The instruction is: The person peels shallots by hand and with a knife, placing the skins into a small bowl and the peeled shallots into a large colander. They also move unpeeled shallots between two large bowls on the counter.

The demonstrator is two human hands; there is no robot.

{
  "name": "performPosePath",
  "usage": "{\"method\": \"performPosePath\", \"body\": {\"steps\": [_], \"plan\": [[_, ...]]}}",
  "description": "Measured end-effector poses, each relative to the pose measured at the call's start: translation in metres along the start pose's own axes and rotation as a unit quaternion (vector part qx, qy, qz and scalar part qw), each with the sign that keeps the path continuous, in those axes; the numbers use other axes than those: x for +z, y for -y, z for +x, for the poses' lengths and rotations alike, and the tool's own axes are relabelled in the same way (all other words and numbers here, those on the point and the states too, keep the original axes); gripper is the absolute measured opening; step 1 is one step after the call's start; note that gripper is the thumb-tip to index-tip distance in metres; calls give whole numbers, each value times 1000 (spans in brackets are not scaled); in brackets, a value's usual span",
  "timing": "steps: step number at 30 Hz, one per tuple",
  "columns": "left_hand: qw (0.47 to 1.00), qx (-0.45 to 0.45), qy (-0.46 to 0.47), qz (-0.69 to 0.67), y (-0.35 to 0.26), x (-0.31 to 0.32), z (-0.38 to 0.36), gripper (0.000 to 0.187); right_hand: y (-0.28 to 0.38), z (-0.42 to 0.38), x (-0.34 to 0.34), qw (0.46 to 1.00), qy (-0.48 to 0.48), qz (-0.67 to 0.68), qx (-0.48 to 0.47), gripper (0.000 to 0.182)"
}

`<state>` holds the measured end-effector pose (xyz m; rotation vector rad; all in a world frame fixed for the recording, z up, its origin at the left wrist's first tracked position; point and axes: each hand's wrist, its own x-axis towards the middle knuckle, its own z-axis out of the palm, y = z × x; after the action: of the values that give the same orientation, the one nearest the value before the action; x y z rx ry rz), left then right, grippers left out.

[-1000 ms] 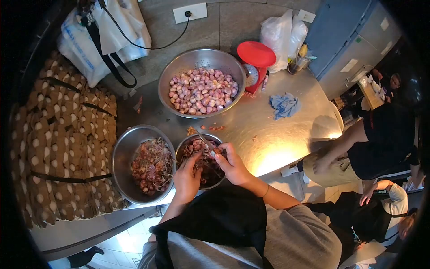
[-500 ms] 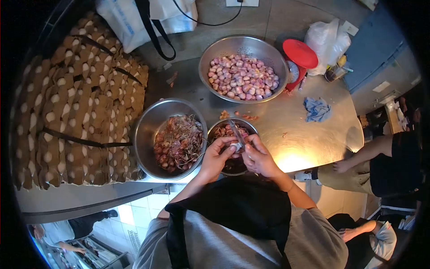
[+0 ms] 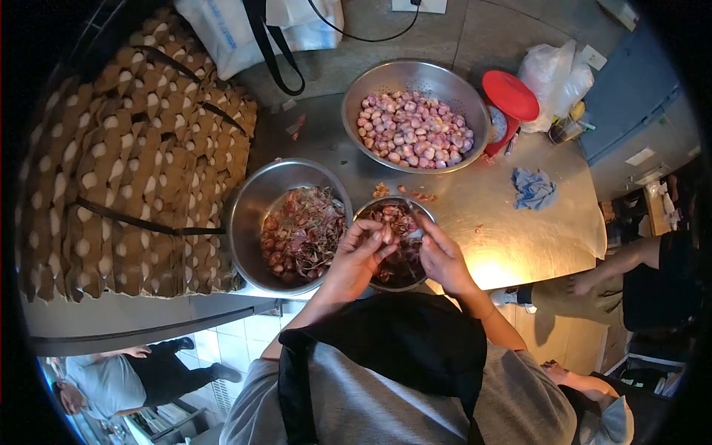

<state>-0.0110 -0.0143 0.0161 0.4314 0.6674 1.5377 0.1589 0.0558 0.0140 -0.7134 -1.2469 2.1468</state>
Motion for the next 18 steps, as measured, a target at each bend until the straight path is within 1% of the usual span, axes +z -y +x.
{"method": "performPosePath", "body": {"steps": [1, 3, 5, 8, 14, 18], "plan": [[1000, 13, -17, 3, 2, 0, 1, 14, 2, -5, 4, 1000, 29, -8, -3, 40], [998, 37, -49, 9, 4, 1, 3, 14, -6, -9, 10, 998, 32, -54, -1, 42], [997, 36, -62, 13, 3, 5, 2, 17, -11, -6, 17, 970, -3, -228, -88, 43], [996, 43, -74, 9, 5, 5, 2, 22, 0, -4, 26, 929, -11, -332, -163, 42], [993, 74, -82, 33, 6, 7, 4, 26, 0, -3, 29, 910, -32, -373, -177, 42], [991, 79, -92, 47, 4, 10, 5, 26, 1, -1, 27, 898, -36, -408, -161, 41]]}}
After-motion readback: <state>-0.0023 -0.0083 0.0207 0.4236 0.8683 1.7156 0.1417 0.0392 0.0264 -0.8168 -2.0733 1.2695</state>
